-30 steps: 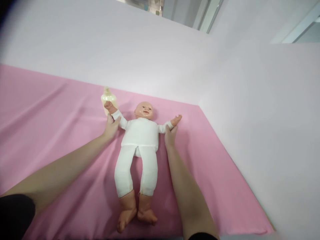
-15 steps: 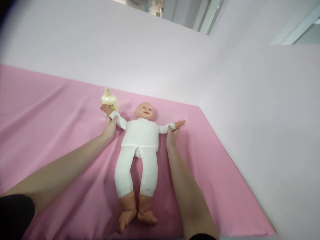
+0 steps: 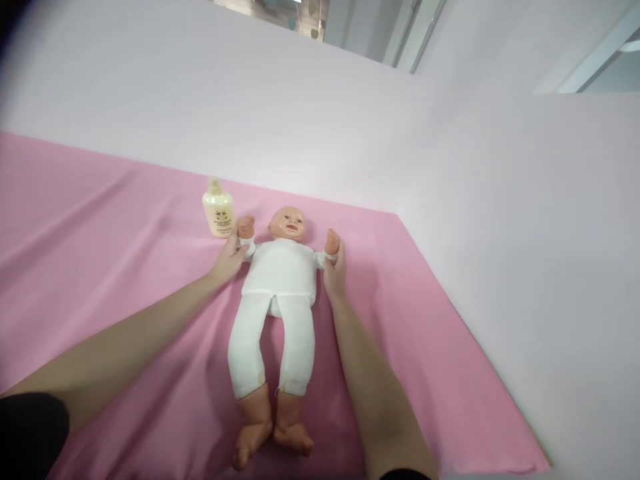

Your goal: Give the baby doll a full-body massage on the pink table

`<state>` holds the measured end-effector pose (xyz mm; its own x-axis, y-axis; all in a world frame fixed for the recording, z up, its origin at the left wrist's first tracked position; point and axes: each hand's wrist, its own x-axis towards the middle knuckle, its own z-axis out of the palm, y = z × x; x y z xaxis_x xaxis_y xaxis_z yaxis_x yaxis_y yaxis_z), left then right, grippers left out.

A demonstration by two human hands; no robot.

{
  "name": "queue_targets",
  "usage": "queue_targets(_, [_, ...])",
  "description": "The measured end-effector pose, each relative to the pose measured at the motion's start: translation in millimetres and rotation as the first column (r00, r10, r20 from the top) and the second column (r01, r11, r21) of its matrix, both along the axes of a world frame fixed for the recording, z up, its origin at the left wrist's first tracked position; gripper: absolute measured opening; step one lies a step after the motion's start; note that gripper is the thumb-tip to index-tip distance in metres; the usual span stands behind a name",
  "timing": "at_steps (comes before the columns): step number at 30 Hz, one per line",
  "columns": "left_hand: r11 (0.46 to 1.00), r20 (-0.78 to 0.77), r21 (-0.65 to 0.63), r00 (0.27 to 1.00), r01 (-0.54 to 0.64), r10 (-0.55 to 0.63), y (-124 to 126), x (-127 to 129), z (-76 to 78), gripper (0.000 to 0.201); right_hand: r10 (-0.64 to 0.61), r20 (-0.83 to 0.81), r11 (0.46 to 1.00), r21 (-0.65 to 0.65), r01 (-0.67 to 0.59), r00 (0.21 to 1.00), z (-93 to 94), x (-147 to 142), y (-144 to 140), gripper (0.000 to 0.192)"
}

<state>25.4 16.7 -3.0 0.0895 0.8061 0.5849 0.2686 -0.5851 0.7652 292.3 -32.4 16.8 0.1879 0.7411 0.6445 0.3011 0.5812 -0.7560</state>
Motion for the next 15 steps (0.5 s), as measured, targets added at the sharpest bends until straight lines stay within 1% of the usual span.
queue_targets(2, [1.000, -0.078, 0.022, 0.997, 0.013, -0.012, -0.2, 0.0, 0.2, 0.060, 0.028, 0.027, 0.999, -0.044, -0.027, 0.999, -2.5, -1.3, -0.3, 0.052])
queue_targets(5, [0.999, -0.199, 0.052, 0.980, -0.004, 0.014, -1.1, 0.6, 1.5, 0.058, -0.001, 0.084, 0.995, -0.100, 0.009, 0.996, -8.7, -0.9, 0.1, 0.052])
queue_targets(7, [0.998, -0.307, 0.065, 0.952, 0.008, 0.012, -2.1, 2.0, 2.4, 0.057, -0.006, 0.179, 0.995, -0.101, 0.024, 0.984, -11.6, -0.6, 0.9, 0.053])
queue_targets(10, [0.994, -0.434, 0.086, 0.900, 0.066, -0.022, -4.2, 4.9, 4.0, 0.056, 0.033, 0.360, 0.996, -0.084, -0.003, 0.932, -12.8, -0.9, 2.4, 0.055])
queue_targets(12, [0.991, -0.459, 0.104, 0.888, 0.081, -0.024, -5.6, 6.5, 5.3, 0.057, 0.044, 0.432, 0.997, -0.078, -0.011, 0.901, -12.7, -1.2, 3.2, 0.058])
queue_targets(15, [0.990, -0.453, 0.116, 0.891, 0.084, -0.023, -7.0, 7.6, 7.1, 0.058, 0.037, 0.468, 0.997, -0.072, -0.004, 0.883, -12.6, -0.6, 3.6, 0.062])
